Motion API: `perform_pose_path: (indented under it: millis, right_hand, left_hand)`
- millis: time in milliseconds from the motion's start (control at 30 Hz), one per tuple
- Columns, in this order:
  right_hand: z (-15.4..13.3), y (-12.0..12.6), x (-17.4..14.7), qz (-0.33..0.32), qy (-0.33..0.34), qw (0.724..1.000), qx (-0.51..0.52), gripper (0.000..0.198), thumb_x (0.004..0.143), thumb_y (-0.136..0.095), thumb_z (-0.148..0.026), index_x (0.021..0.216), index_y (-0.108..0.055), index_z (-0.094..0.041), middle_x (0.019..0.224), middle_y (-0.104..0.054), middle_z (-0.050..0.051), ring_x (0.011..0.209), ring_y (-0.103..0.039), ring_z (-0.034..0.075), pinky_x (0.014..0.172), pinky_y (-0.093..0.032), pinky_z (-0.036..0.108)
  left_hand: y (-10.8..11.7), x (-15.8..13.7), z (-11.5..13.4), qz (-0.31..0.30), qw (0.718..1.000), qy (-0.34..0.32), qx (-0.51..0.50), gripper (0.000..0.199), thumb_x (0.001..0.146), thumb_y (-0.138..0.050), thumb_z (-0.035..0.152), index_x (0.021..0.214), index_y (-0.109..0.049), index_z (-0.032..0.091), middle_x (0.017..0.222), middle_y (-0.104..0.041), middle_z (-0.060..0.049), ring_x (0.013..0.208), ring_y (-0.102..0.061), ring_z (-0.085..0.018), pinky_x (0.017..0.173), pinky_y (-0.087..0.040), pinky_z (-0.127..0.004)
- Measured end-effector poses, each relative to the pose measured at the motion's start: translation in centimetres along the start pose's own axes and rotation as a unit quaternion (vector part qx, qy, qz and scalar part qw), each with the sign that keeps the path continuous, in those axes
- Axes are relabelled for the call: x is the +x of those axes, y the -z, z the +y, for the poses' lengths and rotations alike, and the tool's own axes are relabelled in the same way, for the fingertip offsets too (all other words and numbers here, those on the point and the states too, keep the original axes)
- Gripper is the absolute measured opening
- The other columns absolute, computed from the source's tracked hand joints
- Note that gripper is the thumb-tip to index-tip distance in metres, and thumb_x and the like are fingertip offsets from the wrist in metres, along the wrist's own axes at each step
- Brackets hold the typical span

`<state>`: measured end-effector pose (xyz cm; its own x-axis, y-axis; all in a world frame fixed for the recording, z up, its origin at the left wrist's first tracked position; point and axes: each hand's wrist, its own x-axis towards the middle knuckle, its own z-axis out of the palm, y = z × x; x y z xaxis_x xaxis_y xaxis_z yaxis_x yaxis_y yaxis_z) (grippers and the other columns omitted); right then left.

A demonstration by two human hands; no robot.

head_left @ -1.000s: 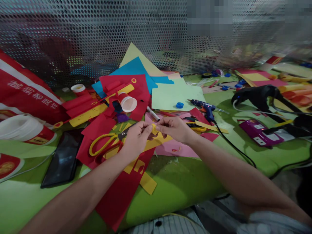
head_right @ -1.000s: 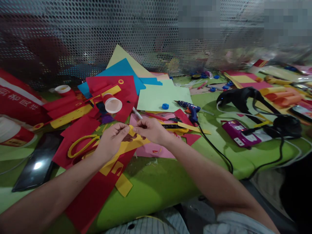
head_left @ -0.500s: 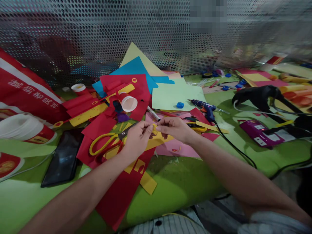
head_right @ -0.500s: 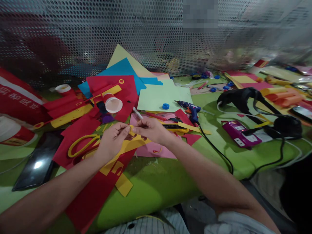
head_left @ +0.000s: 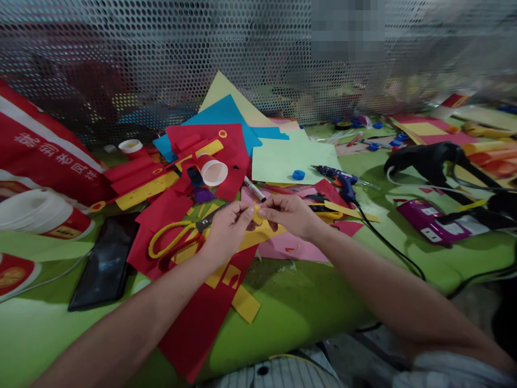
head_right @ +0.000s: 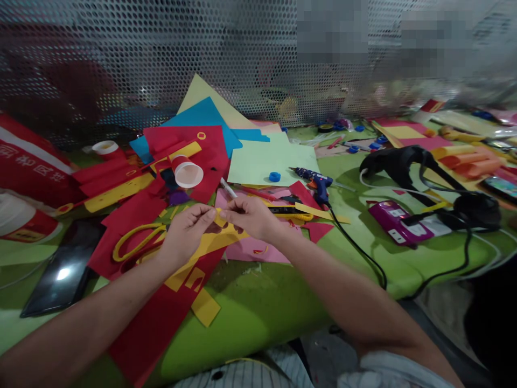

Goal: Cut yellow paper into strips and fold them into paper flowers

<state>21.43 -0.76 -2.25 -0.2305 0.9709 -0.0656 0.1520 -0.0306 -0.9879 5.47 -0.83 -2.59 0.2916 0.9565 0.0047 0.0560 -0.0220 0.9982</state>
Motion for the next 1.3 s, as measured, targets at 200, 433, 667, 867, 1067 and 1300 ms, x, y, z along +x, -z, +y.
perform_pose_path:
  millis: [200, 433, 667, 867, 1067, 1300]
  right_hand:
    - [-0.1, 0.3, -0.1, -0.060, -0.098, 0.970, 0.212, 0.042, 0.053, -0.076, -0.051, 0.062, -0.055, -0.016, 0.050, -0.054, -0.005, 0.038, -0.046, 0.005, 0.038, -0.038, 0.019]
    - [0.3, 0.5, -0.3, -0.077, -0.092, 0.968, 0.220, 0.042, 0.059, -0.073, -0.053, 0.072, -0.056, -0.017, 0.055, -0.054, -0.004, 0.045, -0.052, 0.008, 0.041, -0.043, 0.021]
    - [0.1, 1.0, -0.3, -0.065, -0.022, 0.990, 0.126, 0.044, 0.058, -0.077, -0.038, 0.092, -0.060, -0.018, 0.078, -0.061, 0.001, 0.069, -0.058, 0.010, 0.056, -0.050, 0.021]
    - [0.5, 0.9, 0.0, -0.039, -0.008, 0.991, 0.125, 0.036, 0.060, -0.076, -0.036, 0.087, -0.062, -0.017, 0.074, -0.063, 0.001, 0.067, -0.059, 0.010, 0.058, -0.051, 0.023]
    - [0.6, 1.0, 0.1, -0.009, -0.004, 0.985, 0.170, 0.034, 0.059, -0.076, -0.036, 0.083, -0.064, -0.016, 0.070, -0.064, 0.001, 0.063, -0.060, 0.010, 0.055, -0.051, 0.022]
    - [0.8, 1.0, 0.2, 0.048, 0.024, 0.974, 0.222, 0.035, 0.056, -0.077, -0.039, 0.080, -0.065, -0.016, 0.067, -0.066, 0.002, 0.064, -0.062, 0.012, 0.056, -0.050, 0.022]
  left_hand:
    - [0.2, -0.1, 0.8, -0.087, 0.992, 0.021, -0.092, 0.044, 0.067, -0.069, 0.043, 0.101, -0.058, 0.018, 0.079, -0.064, -0.003, 0.064, -0.061, -0.013, 0.055, -0.050, -0.024]
    - [0.2, 0.3, 0.5, -0.071, 0.995, 0.011, -0.067, 0.037, 0.064, -0.071, 0.035, 0.096, -0.063, 0.017, 0.079, -0.062, -0.001, 0.061, -0.056, -0.010, 0.052, -0.049, -0.021]
    - [0.4, 0.7, 0.4, -0.014, 1.000, -0.010, 0.004, 0.034, 0.063, -0.072, 0.034, 0.091, -0.065, 0.017, 0.075, -0.064, -0.001, 0.058, -0.055, -0.009, 0.050, -0.048, -0.020]
    - [0.6, 0.9, 0.3, -0.002, 1.000, -0.002, 0.019, 0.036, 0.061, -0.073, 0.033, 0.092, -0.065, 0.017, 0.070, -0.062, 0.000, 0.056, -0.055, -0.009, 0.050, -0.048, -0.021]
    - [0.7, 1.0, 0.7, -0.001, 1.000, 0.005, 0.007, 0.040, 0.059, -0.075, 0.033, 0.092, -0.063, 0.015, 0.070, -0.062, 0.000, 0.054, -0.054, -0.009, 0.050, -0.046, -0.021]
    - [0.7, 1.0, 1.0, 0.002, 0.998, 0.020, -0.066, 0.055, 0.058, -0.076, 0.036, 0.104, -0.053, 0.016, 0.096, -0.059, -0.004, 0.058, -0.058, -0.008, 0.048, -0.044, -0.021]
